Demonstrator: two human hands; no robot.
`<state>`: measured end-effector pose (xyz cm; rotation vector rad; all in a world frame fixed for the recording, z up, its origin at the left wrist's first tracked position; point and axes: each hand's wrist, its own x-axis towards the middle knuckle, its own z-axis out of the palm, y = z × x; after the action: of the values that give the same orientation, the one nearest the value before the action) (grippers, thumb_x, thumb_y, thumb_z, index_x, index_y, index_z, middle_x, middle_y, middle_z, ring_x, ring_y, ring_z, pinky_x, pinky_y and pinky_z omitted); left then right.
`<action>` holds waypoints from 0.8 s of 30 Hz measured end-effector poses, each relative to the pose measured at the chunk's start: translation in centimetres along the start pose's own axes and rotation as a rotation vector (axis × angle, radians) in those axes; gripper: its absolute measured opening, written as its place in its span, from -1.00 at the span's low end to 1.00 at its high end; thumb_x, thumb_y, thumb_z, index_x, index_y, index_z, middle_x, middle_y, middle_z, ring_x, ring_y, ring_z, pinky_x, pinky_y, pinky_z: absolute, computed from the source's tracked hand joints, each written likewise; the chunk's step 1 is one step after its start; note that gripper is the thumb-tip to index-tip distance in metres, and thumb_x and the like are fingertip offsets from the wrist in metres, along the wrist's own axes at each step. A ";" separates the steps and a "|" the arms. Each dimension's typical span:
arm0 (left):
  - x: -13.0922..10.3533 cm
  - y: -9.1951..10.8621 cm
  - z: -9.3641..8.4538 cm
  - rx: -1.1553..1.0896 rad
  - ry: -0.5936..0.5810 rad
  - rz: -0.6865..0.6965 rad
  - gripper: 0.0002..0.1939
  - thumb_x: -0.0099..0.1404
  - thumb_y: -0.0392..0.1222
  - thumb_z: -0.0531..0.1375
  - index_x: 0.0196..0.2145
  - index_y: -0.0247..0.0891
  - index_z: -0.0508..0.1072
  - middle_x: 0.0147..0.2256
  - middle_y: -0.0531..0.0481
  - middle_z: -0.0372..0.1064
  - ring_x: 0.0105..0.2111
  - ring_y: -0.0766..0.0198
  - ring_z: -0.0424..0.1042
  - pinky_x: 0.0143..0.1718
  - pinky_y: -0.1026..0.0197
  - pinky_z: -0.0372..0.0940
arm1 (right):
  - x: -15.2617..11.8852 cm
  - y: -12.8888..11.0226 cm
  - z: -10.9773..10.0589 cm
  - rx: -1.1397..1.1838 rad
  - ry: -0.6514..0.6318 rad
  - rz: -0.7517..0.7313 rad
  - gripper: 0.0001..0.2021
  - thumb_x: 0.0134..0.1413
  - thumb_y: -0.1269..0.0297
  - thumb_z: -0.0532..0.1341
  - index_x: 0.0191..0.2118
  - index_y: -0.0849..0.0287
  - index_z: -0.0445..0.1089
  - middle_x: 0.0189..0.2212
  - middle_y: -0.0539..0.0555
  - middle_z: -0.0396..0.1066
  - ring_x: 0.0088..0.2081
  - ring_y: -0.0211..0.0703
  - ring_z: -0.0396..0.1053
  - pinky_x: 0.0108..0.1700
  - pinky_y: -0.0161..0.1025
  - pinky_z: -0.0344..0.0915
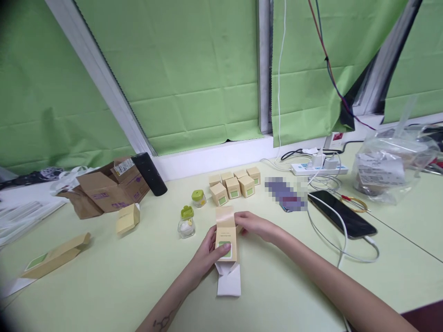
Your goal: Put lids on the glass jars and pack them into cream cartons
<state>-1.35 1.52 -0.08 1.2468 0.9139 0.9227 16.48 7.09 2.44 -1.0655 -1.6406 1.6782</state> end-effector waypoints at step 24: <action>-0.1 0.6 -0.9 -0.235 0.354 0.037 -0.55 0.20 0.01 0.16 0.01 -0.14 0.25 0.06 -0.10 0.29 0.08 0.09 0.25 -0.03 0.15 0.23 | -1.3 2.4 2.9 -1.068 0.166 -0.928 -0.63 0.06 0.13 0.24 0.00 0.00 0.27 0.08 0.18 0.18 0.10 0.00 0.19 0.00 -0.09 0.28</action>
<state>-2.29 1.83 0.48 0.9171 1.0244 1.2681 15.07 4.16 0.10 -0.5867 -2.4000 0.0657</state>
